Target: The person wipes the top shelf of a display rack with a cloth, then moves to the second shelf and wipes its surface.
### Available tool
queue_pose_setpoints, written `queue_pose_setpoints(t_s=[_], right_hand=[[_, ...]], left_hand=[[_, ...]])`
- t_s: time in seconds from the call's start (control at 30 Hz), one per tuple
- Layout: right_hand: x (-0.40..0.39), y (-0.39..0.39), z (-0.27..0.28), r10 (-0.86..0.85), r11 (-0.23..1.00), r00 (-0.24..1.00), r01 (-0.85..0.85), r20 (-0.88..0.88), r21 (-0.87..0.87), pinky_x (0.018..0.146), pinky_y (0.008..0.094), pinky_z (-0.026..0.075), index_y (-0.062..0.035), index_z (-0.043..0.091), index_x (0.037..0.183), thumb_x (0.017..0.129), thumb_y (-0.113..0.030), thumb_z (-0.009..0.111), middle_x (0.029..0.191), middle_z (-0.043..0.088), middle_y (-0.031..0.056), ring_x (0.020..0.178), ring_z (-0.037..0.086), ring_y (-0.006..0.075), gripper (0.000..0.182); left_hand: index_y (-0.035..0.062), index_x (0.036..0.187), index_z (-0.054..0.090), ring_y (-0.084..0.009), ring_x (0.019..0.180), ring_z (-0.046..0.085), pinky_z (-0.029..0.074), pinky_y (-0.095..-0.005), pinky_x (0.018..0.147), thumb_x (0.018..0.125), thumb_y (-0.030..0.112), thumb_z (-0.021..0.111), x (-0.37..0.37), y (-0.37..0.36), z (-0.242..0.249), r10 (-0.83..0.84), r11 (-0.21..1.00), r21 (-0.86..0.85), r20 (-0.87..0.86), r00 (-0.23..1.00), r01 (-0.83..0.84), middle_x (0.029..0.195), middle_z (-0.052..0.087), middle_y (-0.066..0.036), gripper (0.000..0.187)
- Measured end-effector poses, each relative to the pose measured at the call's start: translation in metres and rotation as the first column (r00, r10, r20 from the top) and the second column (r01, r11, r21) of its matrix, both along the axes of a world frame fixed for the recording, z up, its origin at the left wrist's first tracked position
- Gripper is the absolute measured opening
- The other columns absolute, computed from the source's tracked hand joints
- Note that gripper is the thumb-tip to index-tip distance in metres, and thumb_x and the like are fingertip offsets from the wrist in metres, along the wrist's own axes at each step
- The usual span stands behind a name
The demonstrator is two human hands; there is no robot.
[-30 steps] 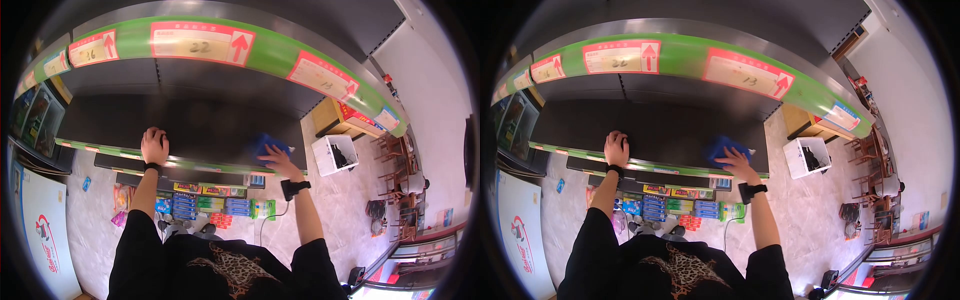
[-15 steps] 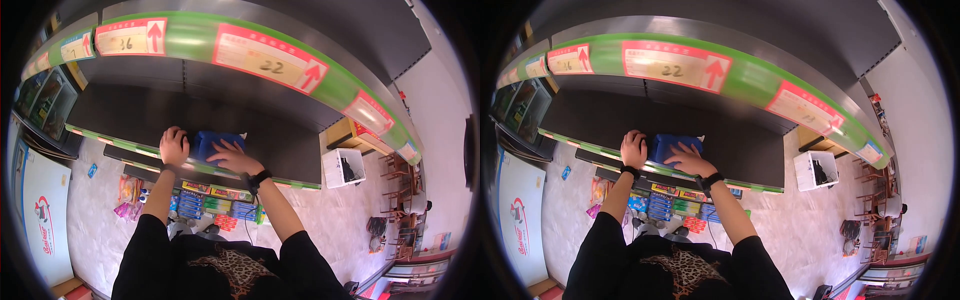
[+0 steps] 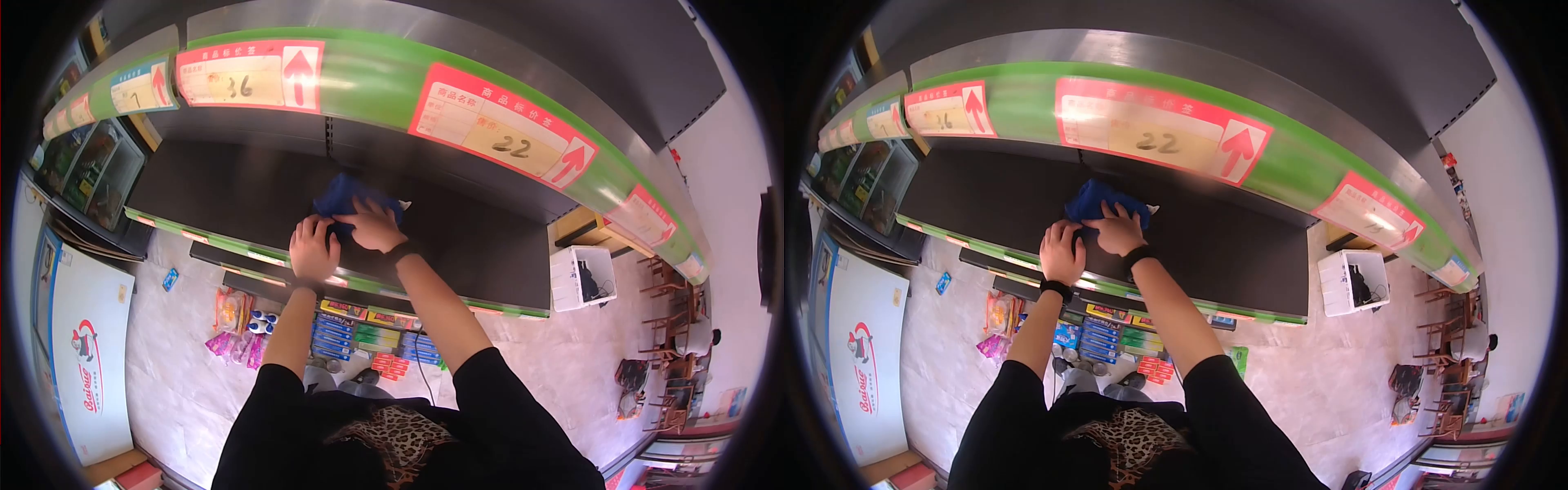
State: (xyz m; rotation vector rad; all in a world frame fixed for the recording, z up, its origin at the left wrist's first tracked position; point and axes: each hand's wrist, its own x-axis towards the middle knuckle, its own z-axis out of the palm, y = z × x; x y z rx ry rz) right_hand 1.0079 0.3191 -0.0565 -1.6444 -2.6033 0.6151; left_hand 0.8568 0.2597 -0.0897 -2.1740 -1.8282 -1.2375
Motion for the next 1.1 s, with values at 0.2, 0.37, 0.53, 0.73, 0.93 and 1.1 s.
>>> queue_pose_setpoints(t_s=[0.2, 0.37, 0.53, 0.73, 0.93, 1.1], right_hand=[[-0.033, -0.01, -0.015, -0.148, 0.945, 0.98, 0.101, 0.132, 0.312, 0.087, 0.0559, 0.038, -0.0401, 0.056, 0.126, 0.088, -0.03, 0.047, 0.14, 0.042, 0.0168, 0.115, 0.045, 0.0348, 0.04], [-0.029, -0.007, -0.013, -0.262, 0.94, 0.942, 0.2, 0.211, 0.277, 0.08, 0.0582, 0.041, -0.0364, 0.051, 0.132, 0.095, -0.03, 0.037, 0.14, 0.042, 0.0191, 0.116, 0.044, 0.0381, 0.041], [0.02, -0.008, -0.01, -0.414, 0.905, 0.87, 0.363, 0.267, 0.222, 0.072, 0.0574, 0.046, -0.0316, 0.047, 0.135, 0.096, -0.027, 0.035, 0.139, 0.041, 0.0269, 0.113, 0.048, 0.0428, 0.042], [0.132, -0.03, -0.019, -0.683, 0.729, 0.642, 0.572, 0.348, 0.376, 0.064, 0.0455, 0.051, -0.0344, 0.05, 0.132, 0.092, -0.024, 0.042, 0.118, 0.055, 0.0199, 0.102, 0.056, 0.0346, 0.043], [0.254, -0.085, -0.021, -0.791, 0.609, 0.502, 0.7, 0.35, 0.372, 0.076, 0.04, 0.053, -0.0399, 0.045, 0.136, 0.093, -0.022, 0.04, 0.133, 0.048, 0.0244, 0.1, 0.06, 0.0343, 0.046], [0.317, -0.132, -0.012, -0.793, 0.6, 0.504, 0.744, 0.341, 0.295, 0.083, 0.0393, 0.052, -0.0416, 0.042, 0.138, 0.089, -0.017, 0.044, 0.14, 0.043, 0.0229, 0.104, 0.061, 0.0354, 0.054]], left_hand=[[0.0104, 0.097, 0.06, -0.0317, 0.099, 0.054, 0.045, -0.0435, 0.083, 0.078, 0.015, 0.054, 0.002, -0.002, 0.001, 0.007, 1.0, -0.006, -0.01, 1.0, -0.007, 0.104, 0.056, -0.009, 0.021], [0.011, 0.096, 0.062, -0.0315, 0.099, 0.054, 0.045, -0.0429, 0.083, 0.079, 0.014, 0.054, 0.001, -0.001, -0.002, 0.013, 1.0, -0.004, -0.064, 0.998, -0.014, 0.105, 0.057, -0.009, 0.019], [0.0109, 0.096, 0.063, -0.0338, 0.098, 0.054, 0.046, -0.0452, 0.083, 0.078, 0.018, 0.056, -0.001, -0.001, -0.004, -0.011, 1.0, -0.002, -0.066, 0.998, 0.011, 0.108, 0.057, -0.011, 0.021], [0.0103, 0.086, 0.065, -0.0336, 0.098, 0.055, 0.046, -0.0455, 0.081, 0.079, 0.018, 0.054, -0.001, 0.0, -0.006, -0.018, 0.999, 0.034, -0.048, 0.999, 0.019, 0.105, 0.059, -0.011, 0.015], [0.011, 0.084, 0.065, -0.0315, 0.096, 0.055, 0.046, -0.0444, 0.08, 0.08, 0.018, 0.052, -0.001, 0.0, -0.006, -0.021, 0.999, 0.039, -0.074, 0.997, 0.024, 0.103, 0.059, -0.008, 0.014], [0.0109, 0.083, 0.064, -0.0306, 0.094, 0.055, 0.047, -0.0432, 0.079, 0.081, 0.017, 0.052, -0.001, 0.0, -0.006, -0.025, 0.997, 0.07, -0.075, 0.997, 0.03, 0.101, 0.058, -0.007, 0.014]])
